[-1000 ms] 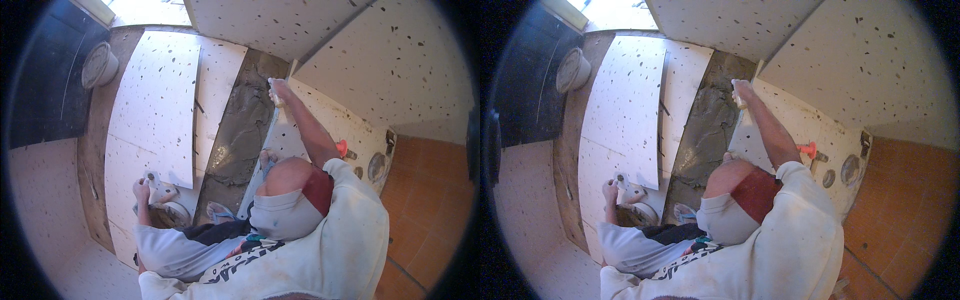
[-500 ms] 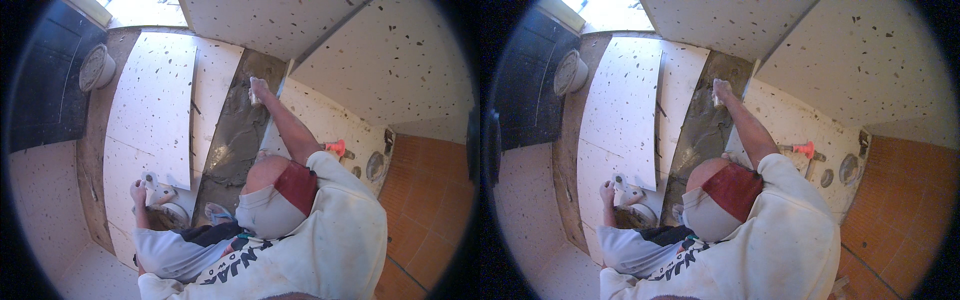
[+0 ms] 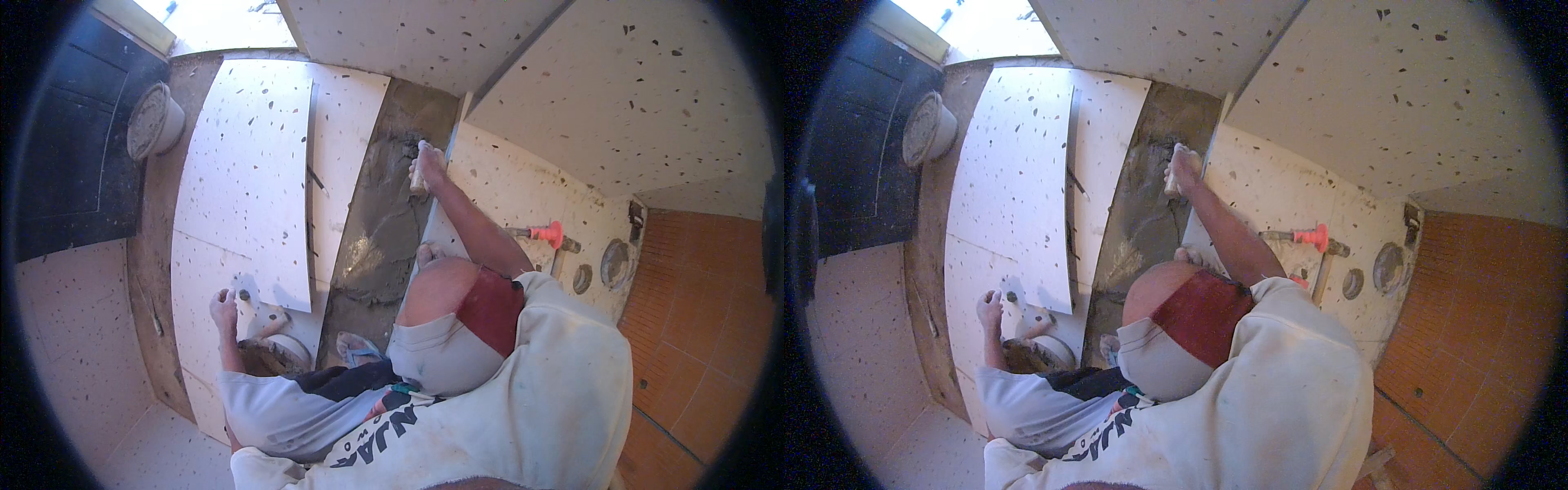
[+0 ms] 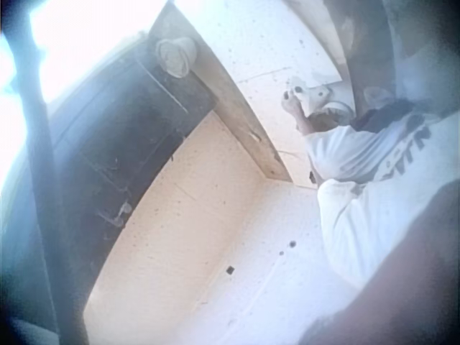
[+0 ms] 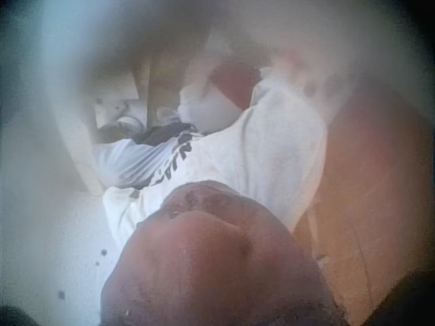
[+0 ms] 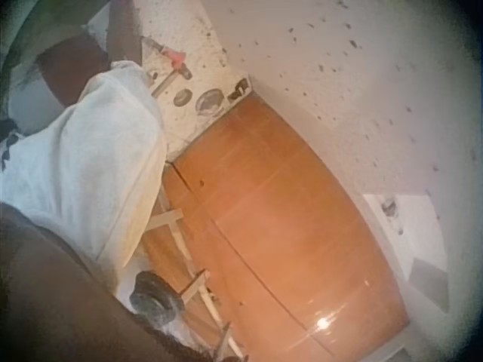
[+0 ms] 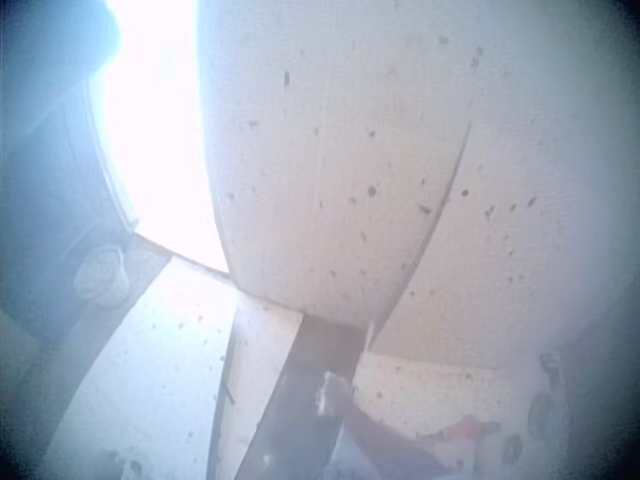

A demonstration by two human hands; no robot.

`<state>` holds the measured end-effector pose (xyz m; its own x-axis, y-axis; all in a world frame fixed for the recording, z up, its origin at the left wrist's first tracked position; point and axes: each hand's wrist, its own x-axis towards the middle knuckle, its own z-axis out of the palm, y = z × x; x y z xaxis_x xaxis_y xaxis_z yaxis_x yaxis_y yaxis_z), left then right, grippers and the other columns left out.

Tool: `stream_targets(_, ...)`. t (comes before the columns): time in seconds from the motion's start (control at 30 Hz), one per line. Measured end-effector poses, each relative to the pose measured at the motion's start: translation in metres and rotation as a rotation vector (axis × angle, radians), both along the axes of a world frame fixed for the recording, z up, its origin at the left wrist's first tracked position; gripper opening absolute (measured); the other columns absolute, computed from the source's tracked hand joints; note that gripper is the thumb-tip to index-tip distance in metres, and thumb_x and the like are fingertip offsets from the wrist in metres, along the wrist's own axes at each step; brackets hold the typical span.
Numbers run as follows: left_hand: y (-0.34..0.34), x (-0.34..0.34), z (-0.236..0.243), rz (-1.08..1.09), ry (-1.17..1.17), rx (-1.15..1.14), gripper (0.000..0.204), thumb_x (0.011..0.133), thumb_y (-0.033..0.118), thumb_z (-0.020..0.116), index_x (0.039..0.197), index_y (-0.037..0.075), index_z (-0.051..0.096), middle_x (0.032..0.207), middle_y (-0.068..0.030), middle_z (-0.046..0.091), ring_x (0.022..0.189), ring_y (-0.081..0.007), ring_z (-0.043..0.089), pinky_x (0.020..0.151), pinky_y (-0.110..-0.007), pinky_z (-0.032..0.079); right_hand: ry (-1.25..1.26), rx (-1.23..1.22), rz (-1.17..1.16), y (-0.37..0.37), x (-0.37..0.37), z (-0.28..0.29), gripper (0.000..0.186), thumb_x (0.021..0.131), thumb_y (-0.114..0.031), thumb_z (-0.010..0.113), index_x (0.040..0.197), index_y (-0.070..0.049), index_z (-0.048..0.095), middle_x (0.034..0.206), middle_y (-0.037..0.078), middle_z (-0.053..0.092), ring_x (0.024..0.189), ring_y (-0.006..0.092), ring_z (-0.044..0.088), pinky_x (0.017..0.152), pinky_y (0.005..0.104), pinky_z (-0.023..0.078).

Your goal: The person carries a white ceramic tile into a room and places it on the floor. They then scoop cement from a bucket using a trowel and spread it onto the floor surface to prepare for tile installation.

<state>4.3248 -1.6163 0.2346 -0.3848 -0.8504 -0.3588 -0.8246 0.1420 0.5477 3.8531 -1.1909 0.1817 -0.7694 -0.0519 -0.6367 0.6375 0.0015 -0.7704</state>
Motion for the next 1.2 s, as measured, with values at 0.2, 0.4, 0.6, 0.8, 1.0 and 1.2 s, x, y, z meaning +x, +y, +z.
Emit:
stream_targets(0.2, 0.006, 0.004, 0.01, 0.027, -0.026, 0.021, 0.029, 0.086, 0.02, 0.068, 0.1, -0.004, 0.066, 0.079, -0.0095, 0.066, 0.064, -0.0131, 0.058, 0.059, -0.028, 0.047, -0.09, -0.152, -0.303, -0.015, -0.025, 0.0, 0.041, 0.096, -0.049, 0.042, 0.086, -0.01, 0.046, 0.059, 0.007, 0.05, 0.045, 0.023, 0.053, 0.041, 0.0406, 0.047)
stream_targets(0.4, 0.01, 0.002, 0.018, 0.06, -0.016, 0.066, 0.03, 0.086, 0.019, 0.068, 0.105, -0.004, 0.065, 0.085, -0.0101, 0.066, 0.063, -0.0119, 0.058, 0.054, -0.027, 0.047, -0.139, -0.24, -0.24, -0.037, -0.039, -0.001, 0.037, 0.097, -0.045, 0.041, 0.089, -0.009, 0.044, 0.062, 0.008, 0.049, 0.048, 0.0234, 0.052, 0.043, 0.0417, 0.047)
stream_targets(0.6, 0.016, -0.006, 0.027, 0.043, -0.011, 0.136, 0.033, 0.088, 0.02, 0.066, 0.109, -0.004, 0.063, 0.087, -0.0096, 0.066, 0.065, -0.0121, 0.058, 0.056, -0.026, 0.048, -0.071, -0.177, -0.1, -0.078, -0.046, -0.007, 0.035, 0.096, -0.043, 0.041, 0.088, -0.009, 0.045, 0.063, 0.01, 0.05, 0.048, 0.025, 0.053, 0.043, 0.0435, 0.047)
stream_targets(0.8, 0.015, -0.008, 0.026, 0.059, 0.021, 0.127, 0.035, 0.089, 0.02, 0.065, 0.112, -0.006, 0.061, 0.087, -0.0097, 0.065, 0.068, -0.0124, 0.059, 0.057, -0.026, 0.048, -0.055, -0.115, 0.015, -0.073, -0.041, -0.01, 0.033, 0.096, -0.042, 0.038, 0.089, -0.01, 0.047, 0.062, 0.007, 0.049, 0.047, 0.0233, 0.053, 0.042, 0.0427, 0.047)
stream_targets(1.0, 0.013, -0.008, 0.018, 0.024, 0.009, 0.119, 0.036, 0.089, 0.02, 0.065, 0.113, -0.006, 0.061, 0.092, -0.0119, 0.066, 0.069, -0.013, 0.06, 0.058, -0.026, 0.049, 0.039, 0.041, 0.19, -0.055, -0.047, -0.033, 0.028, 0.094, -0.03, 0.043, 0.088, -0.006, 0.055, 0.067, 0.011, 0.058, 0.054, 0.0251, 0.061, 0.046, 0.0449, 0.051)
stream_targets(1.2, 0.01, -0.01, 0.013, 0.048, 0.053, 0.137, 0.036, 0.089, 0.02, 0.065, 0.113, -0.007, 0.06, 0.092, -0.0112, 0.066, 0.069, -0.0126, 0.06, 0.058, -0.026, 0.049, 0.55, 0.551, 0.771, -0.027, -0.067, -0.035, 0.029, 0.091, -0.019, 0.044, 0.089, 0.002, 0.064, 0.079, 0.02, 0.067, 0.069, 0.0294, 0.069, 0.058, 0.0441, 0.055)
